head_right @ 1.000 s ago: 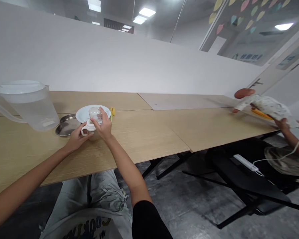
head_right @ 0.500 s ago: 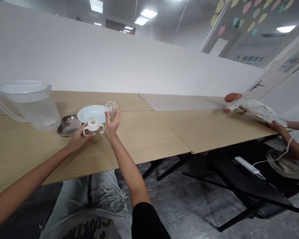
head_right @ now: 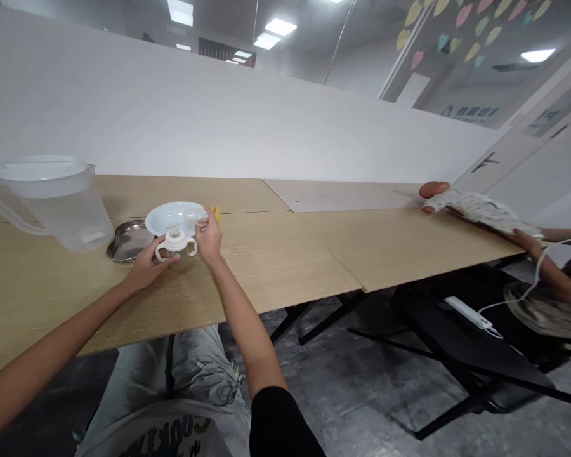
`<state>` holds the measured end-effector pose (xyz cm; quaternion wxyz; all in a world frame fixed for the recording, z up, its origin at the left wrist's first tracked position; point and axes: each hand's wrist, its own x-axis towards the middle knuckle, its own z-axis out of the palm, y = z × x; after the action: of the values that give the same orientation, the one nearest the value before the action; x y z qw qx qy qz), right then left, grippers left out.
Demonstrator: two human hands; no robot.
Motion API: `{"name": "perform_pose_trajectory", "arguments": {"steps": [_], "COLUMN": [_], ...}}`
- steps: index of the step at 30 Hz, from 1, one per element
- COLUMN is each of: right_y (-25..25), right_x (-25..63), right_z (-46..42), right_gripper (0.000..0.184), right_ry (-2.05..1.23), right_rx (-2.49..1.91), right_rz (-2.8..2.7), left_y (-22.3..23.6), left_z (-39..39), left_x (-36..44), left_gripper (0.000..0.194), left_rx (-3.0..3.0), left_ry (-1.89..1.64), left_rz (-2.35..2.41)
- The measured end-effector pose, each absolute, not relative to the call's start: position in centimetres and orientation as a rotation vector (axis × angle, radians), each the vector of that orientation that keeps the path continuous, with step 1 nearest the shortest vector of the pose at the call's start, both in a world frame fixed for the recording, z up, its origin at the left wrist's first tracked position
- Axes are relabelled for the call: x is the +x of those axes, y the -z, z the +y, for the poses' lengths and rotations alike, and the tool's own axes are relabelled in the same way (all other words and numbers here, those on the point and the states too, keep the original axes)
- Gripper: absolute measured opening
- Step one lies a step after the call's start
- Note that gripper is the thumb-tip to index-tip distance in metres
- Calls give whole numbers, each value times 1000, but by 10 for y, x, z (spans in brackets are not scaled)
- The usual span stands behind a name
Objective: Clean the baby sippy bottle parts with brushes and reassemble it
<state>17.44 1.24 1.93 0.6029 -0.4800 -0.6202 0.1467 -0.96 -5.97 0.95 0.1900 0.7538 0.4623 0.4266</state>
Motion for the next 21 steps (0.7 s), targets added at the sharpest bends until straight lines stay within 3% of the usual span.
{"name": "perform_pose_trajectory", "arguments": {"steps": [21], "right_y": [-12], "right_x": [177], "right_z": [19], "right_gripper": [28], "right_ry": [-314], "right_rx": [-1086], "right_rz": [-1629], "left_y": [-9], "left_z": [-59], "left_x": [-11], "left_gripper": [76], "left_rx": [2132], "left_ry": [-1199], "left_rz": [1290]}}
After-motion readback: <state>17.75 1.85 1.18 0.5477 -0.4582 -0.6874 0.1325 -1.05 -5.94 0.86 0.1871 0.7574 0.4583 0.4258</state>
